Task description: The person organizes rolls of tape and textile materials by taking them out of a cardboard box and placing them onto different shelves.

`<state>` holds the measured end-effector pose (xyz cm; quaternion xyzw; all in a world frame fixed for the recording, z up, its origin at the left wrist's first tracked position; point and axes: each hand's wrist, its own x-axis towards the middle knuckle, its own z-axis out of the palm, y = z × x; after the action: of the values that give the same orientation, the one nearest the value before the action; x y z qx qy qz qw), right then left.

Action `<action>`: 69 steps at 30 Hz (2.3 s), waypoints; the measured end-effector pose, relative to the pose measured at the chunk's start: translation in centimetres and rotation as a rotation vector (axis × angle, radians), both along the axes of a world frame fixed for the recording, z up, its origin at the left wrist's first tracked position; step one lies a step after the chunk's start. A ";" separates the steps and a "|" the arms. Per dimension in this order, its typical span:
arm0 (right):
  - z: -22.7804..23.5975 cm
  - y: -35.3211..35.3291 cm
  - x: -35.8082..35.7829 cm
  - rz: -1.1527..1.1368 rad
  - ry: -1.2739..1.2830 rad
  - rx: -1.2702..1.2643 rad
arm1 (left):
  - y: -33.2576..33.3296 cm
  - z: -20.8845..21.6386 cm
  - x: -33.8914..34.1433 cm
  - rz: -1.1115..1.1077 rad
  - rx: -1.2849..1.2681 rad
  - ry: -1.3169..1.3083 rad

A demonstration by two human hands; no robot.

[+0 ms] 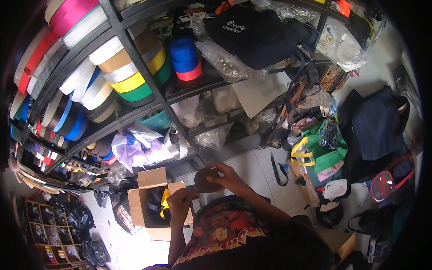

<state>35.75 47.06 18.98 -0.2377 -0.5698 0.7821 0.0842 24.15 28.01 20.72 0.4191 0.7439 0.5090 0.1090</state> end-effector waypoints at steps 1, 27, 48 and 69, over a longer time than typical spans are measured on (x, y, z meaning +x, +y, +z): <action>0.0 0.5 0.5 0.021 -0.026 -0.035 | 0.3 -0.4 0.4 0.029 0.007 -0.043; 0.3 10.1 5.1 0.534 0.049 -0.031 | 6.8 3.3 4.7 -0.326 -0.104 -0.281; 0.7 -0.1 3.3 -0.276 0.018 -0.212 | 3.0 0.3 3.7 0.109 -0.008 -0.304; 3.7 0.7 2.0 0.156 0.055 0.051 | 0.8 4.2 -0.3 -0.295 -0.207 -0.574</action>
<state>37.76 47.72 22.65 -0.1687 -0.6039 0.7777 0.0447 23.89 28.79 24.88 0.3484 0.6621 0.5066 0.4285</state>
